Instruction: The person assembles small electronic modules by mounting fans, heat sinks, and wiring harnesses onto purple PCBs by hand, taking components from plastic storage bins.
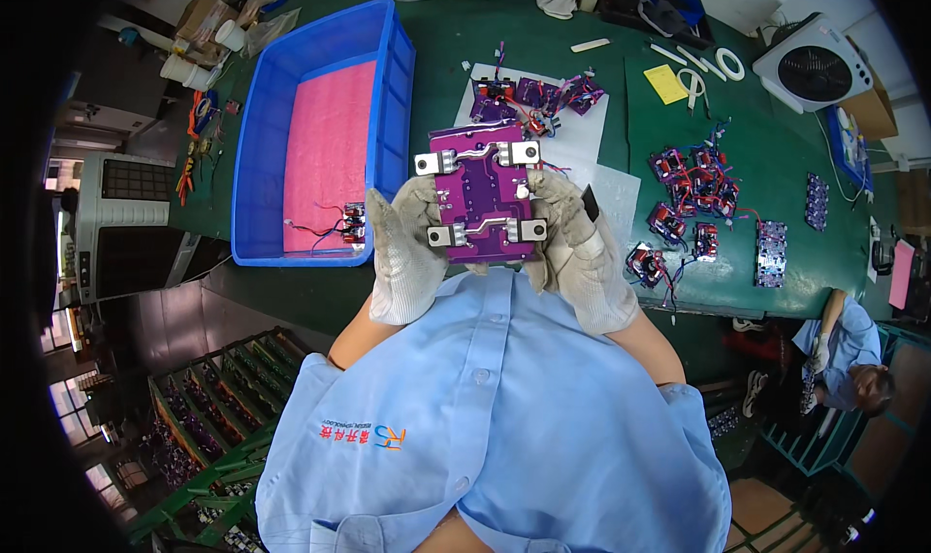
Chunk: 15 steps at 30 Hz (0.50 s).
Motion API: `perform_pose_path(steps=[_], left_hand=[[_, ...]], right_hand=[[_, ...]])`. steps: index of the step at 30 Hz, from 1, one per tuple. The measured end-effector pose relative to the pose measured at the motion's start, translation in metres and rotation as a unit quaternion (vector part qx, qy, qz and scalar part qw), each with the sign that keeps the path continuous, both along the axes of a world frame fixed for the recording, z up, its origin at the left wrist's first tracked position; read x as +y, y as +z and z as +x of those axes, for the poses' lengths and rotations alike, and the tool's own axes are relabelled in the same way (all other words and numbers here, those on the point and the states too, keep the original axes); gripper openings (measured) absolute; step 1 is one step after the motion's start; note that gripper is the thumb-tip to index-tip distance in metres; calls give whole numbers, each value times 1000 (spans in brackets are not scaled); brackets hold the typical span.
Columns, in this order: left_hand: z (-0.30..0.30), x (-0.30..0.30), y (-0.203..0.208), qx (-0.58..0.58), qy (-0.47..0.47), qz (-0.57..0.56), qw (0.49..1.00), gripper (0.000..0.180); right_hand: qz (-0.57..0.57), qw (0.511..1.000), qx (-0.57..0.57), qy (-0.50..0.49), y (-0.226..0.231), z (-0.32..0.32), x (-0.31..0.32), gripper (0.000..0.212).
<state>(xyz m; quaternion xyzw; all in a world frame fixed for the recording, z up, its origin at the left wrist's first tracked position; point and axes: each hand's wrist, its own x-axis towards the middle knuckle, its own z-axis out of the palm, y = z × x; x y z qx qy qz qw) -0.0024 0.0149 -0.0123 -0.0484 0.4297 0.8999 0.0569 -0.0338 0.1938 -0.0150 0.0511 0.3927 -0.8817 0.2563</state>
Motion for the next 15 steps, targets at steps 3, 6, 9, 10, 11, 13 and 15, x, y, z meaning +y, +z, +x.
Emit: perform_pose_path(steps=[3, 6, 9, 10, 11, 13, 15], left_hand=[[-1, -1, 2, 2, -8, 2, 1000, 84], [-5, -3, 1, -6, -17, 17, 1000, 86], [-7, -5, -2, -14, -22, 43, 999, 84], [-8, -5, -2, -15, -24, 45, 999, 83], [-8, -4, -2, -16, -24, 46, 999, 83], [-8, -1, 1, -86, 44, 48, 994, 80], [-9, -6, -3, -71, 26, 53, 996, 79]], right_hand=[[-4, 999, 42, 24, -3, -1, 1, 53], [4, 999, 43, 26, -4, -3, -2, 54], [-3, 999, 24, 20, -4, -4, -6, 53], [-2, 1000, 7, 17, -4, -4, -7, 53], [-2, 1000, 6, 17, -3, -5, -8, 53], [5, 999, 20, 40, -1, -5, -9, 53], [0, 999, 13, 42, -3, -5, -10, 51]])
